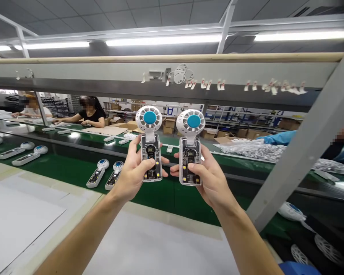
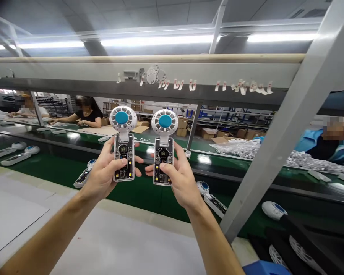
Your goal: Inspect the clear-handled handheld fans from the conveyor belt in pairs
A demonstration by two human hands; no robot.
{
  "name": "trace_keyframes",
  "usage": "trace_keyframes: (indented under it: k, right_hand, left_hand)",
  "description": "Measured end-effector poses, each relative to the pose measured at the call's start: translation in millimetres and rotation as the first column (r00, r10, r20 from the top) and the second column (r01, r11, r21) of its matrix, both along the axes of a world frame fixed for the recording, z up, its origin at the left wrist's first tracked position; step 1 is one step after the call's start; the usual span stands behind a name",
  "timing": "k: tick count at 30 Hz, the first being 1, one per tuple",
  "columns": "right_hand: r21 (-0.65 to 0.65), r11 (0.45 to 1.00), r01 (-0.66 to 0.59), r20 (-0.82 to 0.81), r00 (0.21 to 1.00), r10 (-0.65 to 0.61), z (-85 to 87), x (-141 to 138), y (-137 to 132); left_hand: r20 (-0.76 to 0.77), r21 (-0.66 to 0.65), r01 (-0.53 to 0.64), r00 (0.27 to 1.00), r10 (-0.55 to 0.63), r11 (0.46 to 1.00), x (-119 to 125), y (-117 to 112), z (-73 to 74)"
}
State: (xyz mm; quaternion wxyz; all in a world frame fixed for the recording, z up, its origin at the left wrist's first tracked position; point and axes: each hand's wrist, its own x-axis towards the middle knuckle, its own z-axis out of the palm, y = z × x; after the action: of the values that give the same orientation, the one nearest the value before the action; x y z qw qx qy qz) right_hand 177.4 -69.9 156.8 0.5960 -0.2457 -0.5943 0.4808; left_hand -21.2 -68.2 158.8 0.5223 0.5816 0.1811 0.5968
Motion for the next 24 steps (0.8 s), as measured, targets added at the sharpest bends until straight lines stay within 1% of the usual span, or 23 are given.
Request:
trace_keyframes:
  k: [3,5,10,19,24]
  right_hand:
    - [0.027,1.000,-0.002,0.034,0.999,0.001,-2.3,-6,-3]
    - [0.037,0.999,0.004,0.030,1.000,-0.005,-4.1,-10,-5]
    - [0.001,0.998,0.063,-0.014,0.998,-0.063,-7.1,-19,-7]
    - [-0.032,0.990,0.135,0.005,0.991,-0.134,-6.4,-25,-13]
    - [-0.008,0.994,0.113,0.008,0.994,-0.113,-5.3,-25,-14]
  left_hand:
    - [-0.019,0.014,0.039,0.999,-0.039,0.999,-4,-3,2.4]
    - [0.007,0.021,0.062,0.998,-0.063,0.998,-4,-5,2.3]
    - [0.034,0.045,0.119,0.992,-0.120,0.992,-1,-5,0.8]
    - [0.043,0.040,0.120,0.992,-0.121,0.992,0,-4,2.0]
    - [0.030,0.054,0.148,0.988,-0.150,0.987,-1,-3,0.0]
